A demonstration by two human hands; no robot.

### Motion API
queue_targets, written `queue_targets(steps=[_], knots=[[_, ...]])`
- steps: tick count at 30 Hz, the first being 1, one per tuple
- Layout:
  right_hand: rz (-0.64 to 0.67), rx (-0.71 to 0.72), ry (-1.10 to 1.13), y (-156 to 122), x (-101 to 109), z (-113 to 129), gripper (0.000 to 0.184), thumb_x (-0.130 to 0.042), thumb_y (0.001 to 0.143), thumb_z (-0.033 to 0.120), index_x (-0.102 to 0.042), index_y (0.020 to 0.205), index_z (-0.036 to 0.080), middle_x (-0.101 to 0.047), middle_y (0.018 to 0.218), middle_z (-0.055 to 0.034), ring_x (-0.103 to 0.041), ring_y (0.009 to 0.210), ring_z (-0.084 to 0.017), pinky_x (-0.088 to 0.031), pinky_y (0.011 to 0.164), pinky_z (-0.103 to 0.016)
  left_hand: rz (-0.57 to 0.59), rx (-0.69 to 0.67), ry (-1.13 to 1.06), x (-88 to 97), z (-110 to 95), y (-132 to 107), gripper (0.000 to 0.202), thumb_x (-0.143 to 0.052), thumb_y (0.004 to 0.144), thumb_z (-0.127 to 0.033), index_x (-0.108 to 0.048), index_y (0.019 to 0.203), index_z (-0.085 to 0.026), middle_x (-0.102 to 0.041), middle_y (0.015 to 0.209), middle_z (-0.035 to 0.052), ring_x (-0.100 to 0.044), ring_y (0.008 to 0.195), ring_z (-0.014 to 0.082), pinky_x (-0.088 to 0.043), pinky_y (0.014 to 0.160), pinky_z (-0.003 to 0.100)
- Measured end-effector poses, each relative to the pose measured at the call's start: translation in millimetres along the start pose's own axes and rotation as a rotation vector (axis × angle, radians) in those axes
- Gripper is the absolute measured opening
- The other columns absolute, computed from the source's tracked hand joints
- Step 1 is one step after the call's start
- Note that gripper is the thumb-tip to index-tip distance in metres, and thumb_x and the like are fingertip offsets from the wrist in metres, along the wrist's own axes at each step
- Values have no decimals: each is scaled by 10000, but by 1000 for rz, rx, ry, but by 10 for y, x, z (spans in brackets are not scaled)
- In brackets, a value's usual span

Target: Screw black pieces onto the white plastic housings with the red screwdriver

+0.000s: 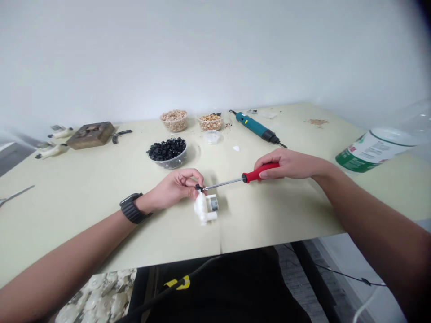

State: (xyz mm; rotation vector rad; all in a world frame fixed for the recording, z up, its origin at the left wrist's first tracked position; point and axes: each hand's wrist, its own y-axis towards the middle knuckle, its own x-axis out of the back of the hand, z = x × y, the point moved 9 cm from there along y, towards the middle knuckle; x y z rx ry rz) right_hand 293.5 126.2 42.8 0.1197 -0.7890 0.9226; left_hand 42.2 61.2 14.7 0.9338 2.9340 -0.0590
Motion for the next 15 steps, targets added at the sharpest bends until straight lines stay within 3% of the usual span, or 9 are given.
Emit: queue_targets(steps=[3,5,8,12,15], knots=[[6,17,-8,10,-14,15,376,-685,982,622,-798,974,264,-727,887,-25,-605,764,-204,-442,698,-337,-12,2,-5,26,12,5,272,-898,879,-279,-679,956,-138,-801,769,49,-696,641,108,-537,700,210],[-36,11,18,2,9,-3,353,-818,880,587,-754,1028,272,-727,951,-17,-625,808,-214,-463,721,-331,-6,5,-8,31,26,9,285,-901,878,-288,-674,962,-137,-791,750,44,-683,631,103,-525,686,199],[-113,-24,71,-18,55,-59,485,-956,718,516,-683,1036,271,-721,1014,-13,-643,815,-213,-474,699,-319,0,25,-4,31,56,9,318,-914,864,-314,-671,968,-137,-777,735,40,-669,614,102,-510,663,192],[-118,-12,134,-16,53,-53,402,-914,781,526,-675,936,243,-703,875,-2,-612,707,-175,-437,629,-303,-14,37,-13,28,67,1,337,-928,846,-326,-676,967,-137,-772,741,38,-668,613,107,-518,658,198],[-94,3,136,-4,43,-31,358,-878,841,541,-722,970,245,-671,784,11,-558,642,-153,-410,601,-293,-7,33,-24,9,59,-6,319,-924,849,-306,-677,957,-137,-770,731,32,-663,606,100,-521,655,194]])
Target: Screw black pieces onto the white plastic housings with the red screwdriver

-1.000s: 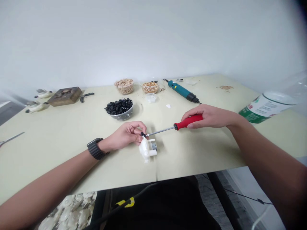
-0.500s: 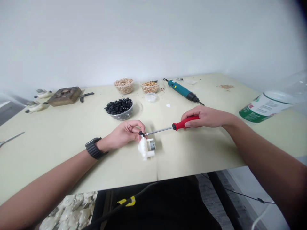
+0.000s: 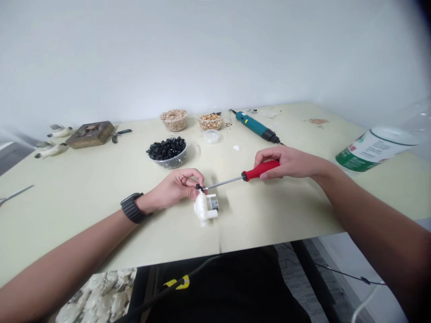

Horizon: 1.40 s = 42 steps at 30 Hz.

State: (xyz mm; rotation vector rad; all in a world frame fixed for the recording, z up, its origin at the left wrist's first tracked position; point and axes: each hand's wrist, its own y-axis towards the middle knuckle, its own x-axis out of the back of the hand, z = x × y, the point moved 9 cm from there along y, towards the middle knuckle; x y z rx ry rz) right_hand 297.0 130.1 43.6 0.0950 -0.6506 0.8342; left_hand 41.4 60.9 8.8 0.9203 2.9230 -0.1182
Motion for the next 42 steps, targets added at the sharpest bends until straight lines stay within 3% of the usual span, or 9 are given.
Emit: queue_targets(steps=[10,14,17,20,24,27,31,34,42], knots=[[111,2,-72,6,-94,38,391,-662,1009,639,-803,1065,279,-720,885,-25,-588,730,-187,-456,678,-311,-28,1,12,45,16,-10,325,-926,847,-326,-678,956,-147,-793,767,49,-685,613,115,-538,659,210],[95,1,-103,22,-83,31,424,-634,1014,647,-797,986,256,-727,864,-30,-579,711,-186,-440,675,-322,-21,-5,0,22,-1,-6,336,-934,838,-331,-682,959,-145,-797,777,50,-687,611,113,-544,652,208],[39,19,-140,17,8,21,367,-779,900,625,-803,989,270,-742,914,-26,-629,788,-223,-456,704,-336,-6,-5,1,-7,-22,3,339,-936,838,-329,-680,957,-142,-794,768,46,-688,609,110,-547,648,202],[-1,-8,-176,-26,125,-34,443,-938,729,569,-822,1066,305,-757,976,-18,-673,857,-269,-484,720,-357,-1,-28,-26,-19,-50,14,353,-937,839,-340,-672,959,-141,-816,837,69,-713,648,118,-565,659,207],[-147,-80,-84,-52,227,-75,393,-916,790,572,-809,1022,274,-756,954,-43,-676,800,-255,-488,681,-373,-48,-68,-97,14,-61,26,377,-951,825,-333,-654,971,-151,-829,890,75,-751,710,135,-598,683,215],[-126,-96,271,49,-70,-2,376,-883,857,551,-721,971,231,-716,801,-38,-627,623,-196,-498,593,-364,-100,-64,-169,22,-19,44,416,-969,803,-324,-634,984,-157,-822,868,59,-759,703,135,-597,664,201],[-114,-48,626,233,-545,216,474,-943,812,507,-720,1123,228,-769,1146,-107,-759,908,-266,-644,732,-400,-184,-52,-242,11,58,85,454,-984,781,-328,-616,994,-168,-781,775,9,-721,641,106,-583,637,175],[-32,-19,729,314,-806,330,472,-979,776,421,-756,1146,232,-769,1143,-75,-752,1042,-269,-658,909,-424,-217,-45,-264,-13,106,118,475,-990,770,-347,-608,989,-171,-763,765,-4,-714,653,107,-600,659,191],[-93,40,690,321,-788,341,568,-1025,655,279,-745,1148,252,-761,1024,-20,-718,954,-233,-580,915,-393,-268,-42,-301,-38,121,127,483,-1003,749,-342,-620,995,-178,-771,786,4,-730,698,122,-619,696,210]])
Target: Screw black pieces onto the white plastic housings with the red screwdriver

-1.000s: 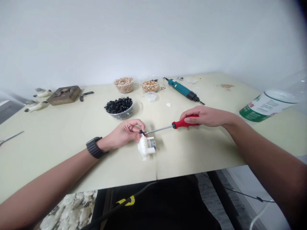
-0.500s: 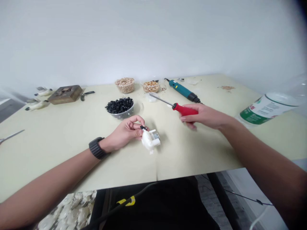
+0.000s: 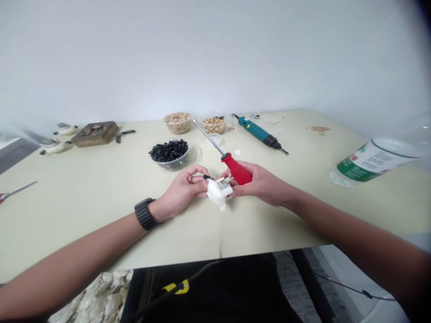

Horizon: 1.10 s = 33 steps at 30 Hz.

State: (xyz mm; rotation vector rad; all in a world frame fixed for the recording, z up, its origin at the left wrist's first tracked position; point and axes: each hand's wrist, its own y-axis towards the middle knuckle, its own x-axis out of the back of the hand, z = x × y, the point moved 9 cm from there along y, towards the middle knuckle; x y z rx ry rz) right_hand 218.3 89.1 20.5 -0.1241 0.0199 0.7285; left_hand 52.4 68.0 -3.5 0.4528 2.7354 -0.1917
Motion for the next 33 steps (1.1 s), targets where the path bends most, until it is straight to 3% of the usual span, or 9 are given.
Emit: queue_targets(steps=[9,11,15,17,21,25,27,30,33], knots=[[-138,123,-221,-34,52,133,478,-992,683,311,-700,1052,231,-716,1006,-19,-652,920,-232,-521,844,-368,-48,44,44,-22,95,-16,414,-917,845,-469,-702,1018,-161,-749,957,28,-723,896,147,-626,871,270],[-175,151,-296,-49,56,147,457,-980,712,339,-689,1047,230,-716,1006,-21,-660,912,-237,-524,838,-376,3,69,55,-103,124,-39,443,-825,911,-569,-716,1025,-155,-761,1076,78,-729,979,196,-622,929,333],[-222,197,-455,-85,19,174,405,-933,801,426,-678,1053,237,-718,1005,-23,-662,897,-237,-527,809,-380,181,76,-41,-365,119,-110,665,-740,891,-747,-674,1280,-211,-700,1300,133,-708,1103,278,-620,937,424],[-203,228,-493,-92,-37,202,393,-927,811,437,-668,1031,238,-699,946,-10,-641,835,-217,-518,753,-360,190,45,-13,-420,93,-137,638,-827,858,-675,-646,1276,-228,-688,1233,104,-696,1038,241,-606,865,363],[-87,251,-390,-73,-115,242,333,-829,912,484,-655,1040,230,-674,912,-10,-639,742,-188,-528,682,-336,40,-47,162,-323,3,-159,449,-864,887,-486,-616,1142,-212,-635,1010,26,-598,843,138,-497,716,246],[-169,208,-437,-69,207,270,329,-735,958,521,-679,1040,208,-601,772,9,-535,577,-149,-449,550,-306,-148,-135,314,-104,-154,-160,435,-814,900,-502,-595,1137,-210,-579,948,4,-523,790,127,-439,638,227],[-240,259,-585,-100,433,345,339,-776,913,519,-707,1002,199,-658,857,-25,-569,651,-159,-453,599,-305,-216,-138,365,-1,-205,-145,430,-759,916,-532,-596,1143,-206,-571,941,10,-508,771,132,-421,600,225],[-315,294,-821,-140,707,396,395,-837,857,536,-713,1054,217,-699,899,-29,-603,714,-181,-459,643,-303,-269,-152,399,101,-265,-119,402,-713,909,-516,-598,1131,-200,-561,941,17,-493,750,137,-410,562,227],[-277,324,-951,-135,763,383,305,-749,940,507,-753,1064,228,-727,914,-29,-621,745,-186,-457,672,-306,-272,-185,405,133,-302,-104,338,-682,885,-426,-598,1119,-197,-560,947,21,-497,750,141,-414,552,232]])
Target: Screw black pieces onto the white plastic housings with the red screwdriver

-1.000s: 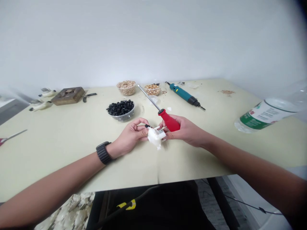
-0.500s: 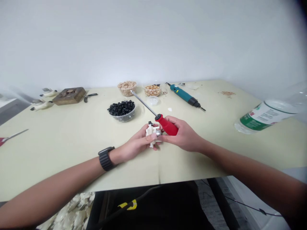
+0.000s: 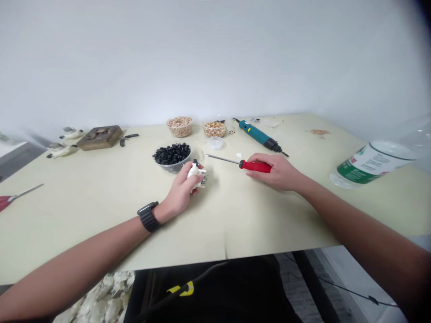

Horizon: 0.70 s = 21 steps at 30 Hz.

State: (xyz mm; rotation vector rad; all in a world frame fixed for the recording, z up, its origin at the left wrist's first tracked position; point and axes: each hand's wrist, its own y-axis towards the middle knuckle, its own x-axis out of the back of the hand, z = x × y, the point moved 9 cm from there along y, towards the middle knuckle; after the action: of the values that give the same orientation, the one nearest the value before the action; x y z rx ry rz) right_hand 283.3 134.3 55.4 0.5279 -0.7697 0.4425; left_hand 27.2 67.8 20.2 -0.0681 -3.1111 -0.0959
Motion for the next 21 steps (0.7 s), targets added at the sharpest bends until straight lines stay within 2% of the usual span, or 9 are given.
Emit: queue_targets(steps=[5,11,21], knots=[[13,72,-94,-10,-95,93,259,-667,1011,464,-780,1072,239,-763,931,-25,-648,758,-187,-454,690,-314,28,-14,-42,-20,5,5,266,-651,845,-326,-583,1069,-200,-578,957,15,-520,747,133,-443,579,236],[-32,91,-166,-29,-131,146,244,-689,993,457,-787,1036,238,-782,922,-31,-681,772,-201,-455,688,-320,35,-10,-68,-44,-3,7,257,-669,839,-331,-590,1048,-203,-576,937,10,-524,748,136,-458,588,238],[-21,97,-177,-11,-158,139,247,-677,999,460,-776,1027,235,-775,907,-29,-668,761,-194,-447,683,-317,41,-9,-79,-56,-18,0,232,-667,850,-331,-592,1021,-195,-573,933,14,-530,739,132,-473,579,237]])
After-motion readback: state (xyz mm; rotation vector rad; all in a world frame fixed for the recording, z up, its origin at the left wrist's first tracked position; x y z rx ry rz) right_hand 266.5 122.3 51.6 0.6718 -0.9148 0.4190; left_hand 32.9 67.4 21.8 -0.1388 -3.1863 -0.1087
